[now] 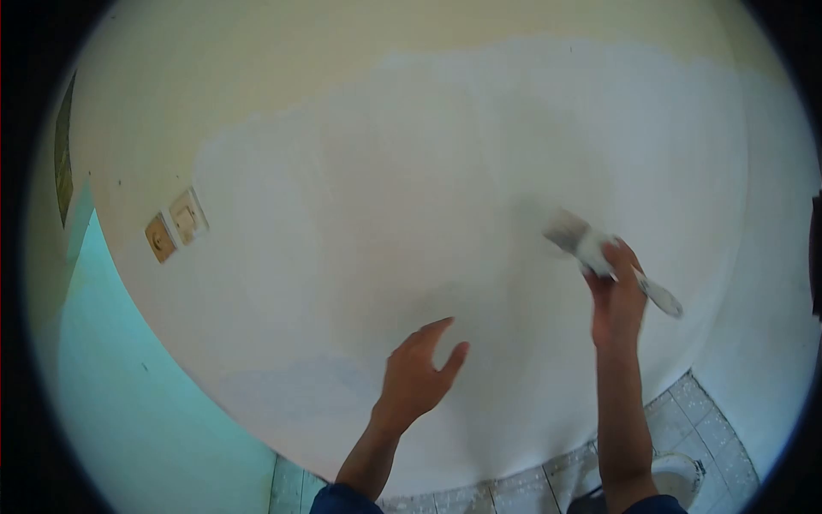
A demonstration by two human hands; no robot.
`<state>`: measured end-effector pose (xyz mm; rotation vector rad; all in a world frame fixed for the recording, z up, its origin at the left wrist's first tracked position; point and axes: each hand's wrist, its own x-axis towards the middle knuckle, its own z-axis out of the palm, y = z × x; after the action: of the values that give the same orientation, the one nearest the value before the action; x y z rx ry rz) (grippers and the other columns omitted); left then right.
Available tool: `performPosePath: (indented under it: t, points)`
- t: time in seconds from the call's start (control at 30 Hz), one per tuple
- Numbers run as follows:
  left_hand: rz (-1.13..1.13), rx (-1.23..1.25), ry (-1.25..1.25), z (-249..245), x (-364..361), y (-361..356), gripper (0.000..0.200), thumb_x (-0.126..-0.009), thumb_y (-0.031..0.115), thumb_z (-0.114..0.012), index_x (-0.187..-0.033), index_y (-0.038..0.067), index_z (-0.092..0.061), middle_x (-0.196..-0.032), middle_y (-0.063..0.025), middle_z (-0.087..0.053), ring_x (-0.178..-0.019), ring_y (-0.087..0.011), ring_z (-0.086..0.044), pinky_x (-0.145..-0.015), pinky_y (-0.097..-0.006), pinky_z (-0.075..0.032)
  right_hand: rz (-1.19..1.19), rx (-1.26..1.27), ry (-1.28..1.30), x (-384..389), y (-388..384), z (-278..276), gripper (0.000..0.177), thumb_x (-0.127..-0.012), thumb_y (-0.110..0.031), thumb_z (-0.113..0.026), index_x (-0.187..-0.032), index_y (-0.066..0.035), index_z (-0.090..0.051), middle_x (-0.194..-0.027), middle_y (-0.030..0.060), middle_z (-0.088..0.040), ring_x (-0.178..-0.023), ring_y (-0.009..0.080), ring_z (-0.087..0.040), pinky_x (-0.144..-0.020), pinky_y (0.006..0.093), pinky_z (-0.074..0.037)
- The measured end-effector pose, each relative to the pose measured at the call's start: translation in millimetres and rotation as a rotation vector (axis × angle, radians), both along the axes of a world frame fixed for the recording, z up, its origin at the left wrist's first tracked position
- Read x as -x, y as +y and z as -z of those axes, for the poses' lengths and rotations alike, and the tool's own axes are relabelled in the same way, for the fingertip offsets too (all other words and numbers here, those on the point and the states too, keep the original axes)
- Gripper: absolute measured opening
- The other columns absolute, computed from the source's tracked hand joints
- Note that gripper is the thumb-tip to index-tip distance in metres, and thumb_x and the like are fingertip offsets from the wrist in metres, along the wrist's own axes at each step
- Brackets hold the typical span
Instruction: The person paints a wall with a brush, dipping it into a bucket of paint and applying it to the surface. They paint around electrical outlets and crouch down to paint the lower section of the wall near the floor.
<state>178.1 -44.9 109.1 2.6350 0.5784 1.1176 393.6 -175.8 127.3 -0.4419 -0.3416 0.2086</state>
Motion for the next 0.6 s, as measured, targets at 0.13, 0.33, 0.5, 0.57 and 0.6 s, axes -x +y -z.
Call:
performPosePath:
  t: [0.13, 0.33, 0.5, 0.57, 0.6]
  points:
    - [-0.095, -0.088, -0.183, -45.7, 38.2, 34.2, 0.036, -0.084, 0.027, -0.066, -0.107, 0.001, -0.062, -0.102, -0.0149, -0.066, -0.094, -0.0268, -0.064, -0.080, -0.0364, -0.050, 0.055, -0.159, -0.073, 37.0, 77.3, -115.0, 0.029, -0.078, -0.011, -0.066, -0.102, -0.002, -0.051, -0.096, 0.0093, -0.057, -0.086, 0.0177, -0.059, -0.073, 0.0292, -0.053]
    - [-0.119, -0.099, -0.244, -63.5, 42.8, 54.3, 0.034, -0.083, 0.027, -0.066, -0.104, 0.001, -0.063, -0.098, -0.0142, -0.067, -0.090, -0.0260, -0.065, -0.076, -0.0363, -0.051, 0.420, -0.171, -0.143, 36.5, 153.4, -186.9, 0.025, -0.078, -0.010, -0.063, -0.098, 0.000, -0.051, -0.095, 0.0095, -0.055, -0.082, 0.0168, -0.055, -0.072, 0.0294, -0.049]
    - [0.004, -0.017, -0.243, -53.7, 37.5, 54.6, 0.034, -0.083, 0.027, -0.067, -0.103, 0.000, -0.063, -0.096, -0.0151, -0.067, -0.088, -0.0251, -0.066, -0.075, -0.0352, -0.052, 0.432, -0.060, 0.050, 40.1, 161.4, -23.9, 0.024, -0.080, -0.008, -0.061, -0.099, 0.001, -0.049, -0.094, 0.0106, -0.054, -0.085, 0.0174, -0.055, -0.074, 0.0295, -0.049]
    - [0.023, -0.003, -0.212, -53.6, 39.6, 52.4, 0.034, -0.083, 0.027, -0.067, -0.104, 0.000, -0.063, -0.096, -0.0157, -0.067, -0.089, -0.0250, -0.066, -0.076, -0.0347, -0.052, 0.349, -0.085, 0.150, 56.5, 134.0, -20.5, 0.025, -0.081, -0.007, -0.060, -0.102, 0.001, -0.048, -0.095, 0.0103, -0.054, -0.087, 0.0178, -0.056, -0.075, 0.0301, -0.050]
    - [0.028, -0.003, -0.193, -56.0, 40.7, 51.6, 0.034, -0.083, 0.026, -0.067, -0.104, 0.000, -0.063, -0.096, -0.0160, -0.067, -0.089, -0.0249, -0.066, -0.076, -0.0344, -0.052, 0.304, -0.103, 0.204, 68.1, 120.1, -24.3, 0.026, -0.082, -0.007, -0.060, -0.103, 0.001, -0.048, -0.095, 0.0101, -0.054, -0.088, 0.0180, -0.057, -0.075, 0.0304, -0.051]
